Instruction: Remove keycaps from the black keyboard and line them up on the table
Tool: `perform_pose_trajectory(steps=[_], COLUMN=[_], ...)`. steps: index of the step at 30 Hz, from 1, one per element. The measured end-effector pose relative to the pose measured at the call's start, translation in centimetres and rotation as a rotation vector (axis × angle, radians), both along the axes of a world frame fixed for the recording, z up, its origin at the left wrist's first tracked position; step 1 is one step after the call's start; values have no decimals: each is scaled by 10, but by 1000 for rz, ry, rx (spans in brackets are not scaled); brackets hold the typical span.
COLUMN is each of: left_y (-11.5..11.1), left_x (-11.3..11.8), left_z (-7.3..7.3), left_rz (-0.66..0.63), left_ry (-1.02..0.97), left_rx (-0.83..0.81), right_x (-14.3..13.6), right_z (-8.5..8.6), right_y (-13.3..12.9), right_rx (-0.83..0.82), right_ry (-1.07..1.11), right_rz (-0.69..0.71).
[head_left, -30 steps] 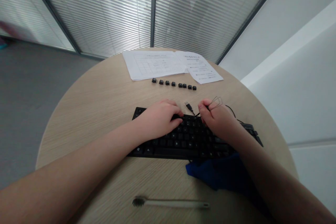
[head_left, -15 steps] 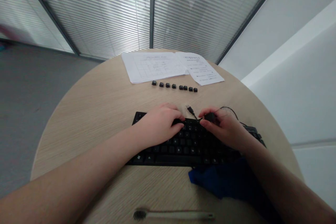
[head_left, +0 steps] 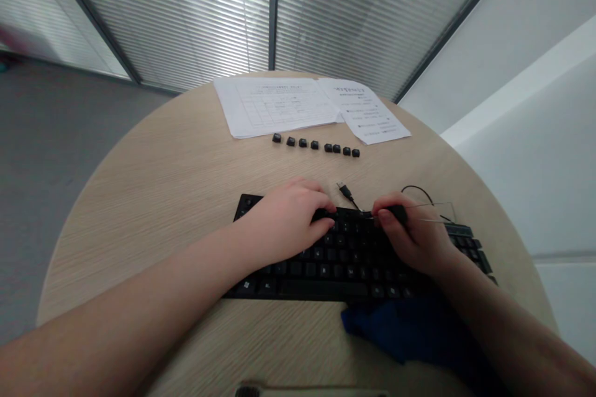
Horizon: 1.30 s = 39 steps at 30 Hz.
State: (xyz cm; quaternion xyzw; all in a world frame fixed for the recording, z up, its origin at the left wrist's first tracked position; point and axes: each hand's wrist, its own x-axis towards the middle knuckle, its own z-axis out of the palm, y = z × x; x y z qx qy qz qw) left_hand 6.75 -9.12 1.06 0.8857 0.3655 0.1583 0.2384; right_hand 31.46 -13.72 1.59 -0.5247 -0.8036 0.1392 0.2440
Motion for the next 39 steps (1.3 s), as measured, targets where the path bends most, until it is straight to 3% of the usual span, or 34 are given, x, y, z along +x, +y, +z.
perform_pose_trajectory(steps=[8, 18, 25, 34, 39], left_y=[2, 2, 3, 4, -1], left_x=[1, 2, 2, 1, 0], left_z=[-2, -1, -2, -4, 6], left_rz=[4, 23, 18, 3, 25], left_ry=[2, -25, -12, -10, 0], left_rx=[-12, -26, -41, -27, -7], right_x=[-8, -9, 1, -1, -3], right_z=[-3, -3, -2, -1, -1], right_y=[1, 0, 1, 10, 8], right_rx=[10, 139, 176, 98, 73], right_ry=[46, 2, 518, 543, 618], right_rz=[-155, -78, -264, -241, -147])
